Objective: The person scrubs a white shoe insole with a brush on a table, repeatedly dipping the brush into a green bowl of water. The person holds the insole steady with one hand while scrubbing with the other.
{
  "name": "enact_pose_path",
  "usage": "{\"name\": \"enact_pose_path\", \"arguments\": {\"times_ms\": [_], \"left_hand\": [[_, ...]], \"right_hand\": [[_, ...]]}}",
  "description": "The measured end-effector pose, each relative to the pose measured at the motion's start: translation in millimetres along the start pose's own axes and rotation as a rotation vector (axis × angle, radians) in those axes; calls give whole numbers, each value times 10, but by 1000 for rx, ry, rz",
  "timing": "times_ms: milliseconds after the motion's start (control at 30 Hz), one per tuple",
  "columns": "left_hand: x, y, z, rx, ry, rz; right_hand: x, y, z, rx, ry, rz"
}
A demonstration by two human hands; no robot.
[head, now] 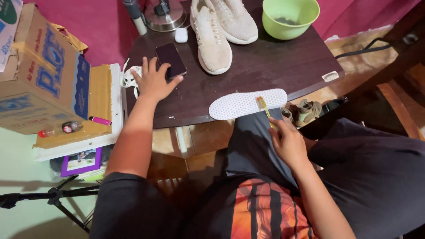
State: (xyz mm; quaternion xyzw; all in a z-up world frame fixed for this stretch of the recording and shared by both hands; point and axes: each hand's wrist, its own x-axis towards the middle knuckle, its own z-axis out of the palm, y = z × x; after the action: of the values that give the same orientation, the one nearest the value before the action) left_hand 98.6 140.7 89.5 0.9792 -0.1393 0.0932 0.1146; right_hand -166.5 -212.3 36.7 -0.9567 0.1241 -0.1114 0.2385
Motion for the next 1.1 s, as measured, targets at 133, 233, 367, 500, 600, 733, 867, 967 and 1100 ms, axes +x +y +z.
{"name": "enact_pose_path", "arguments": {"times_ms": [133,233,367,500,600,733,867,967,1100], "left_hand": [[38,-107,-39,-122,52,-5],[81,-269,225,-215,93,27],[169,-369,445,-170,142,61],[194,-424,541,-134,132,67],[212,-442,586,-111,136,83],[233,-443,642,-88,121,99],[187,-408,574,-114,119,104],[174,-404,574,-121,119,109],[158,-361,500,-128,134,100]], "right_hand": [[45,92,84,4,21,-11],[17,40,72,20,27,-5],[-5,-43,-32,45,4,15],[6,46,51,30,-11,30],[4,97,86,8,-13,34],[1,94,78,17,-24,40],[-16,26,42,13,-21,50],[-23,17,37,18,-30,56],[-19,28,37,16,-35,58]]}}
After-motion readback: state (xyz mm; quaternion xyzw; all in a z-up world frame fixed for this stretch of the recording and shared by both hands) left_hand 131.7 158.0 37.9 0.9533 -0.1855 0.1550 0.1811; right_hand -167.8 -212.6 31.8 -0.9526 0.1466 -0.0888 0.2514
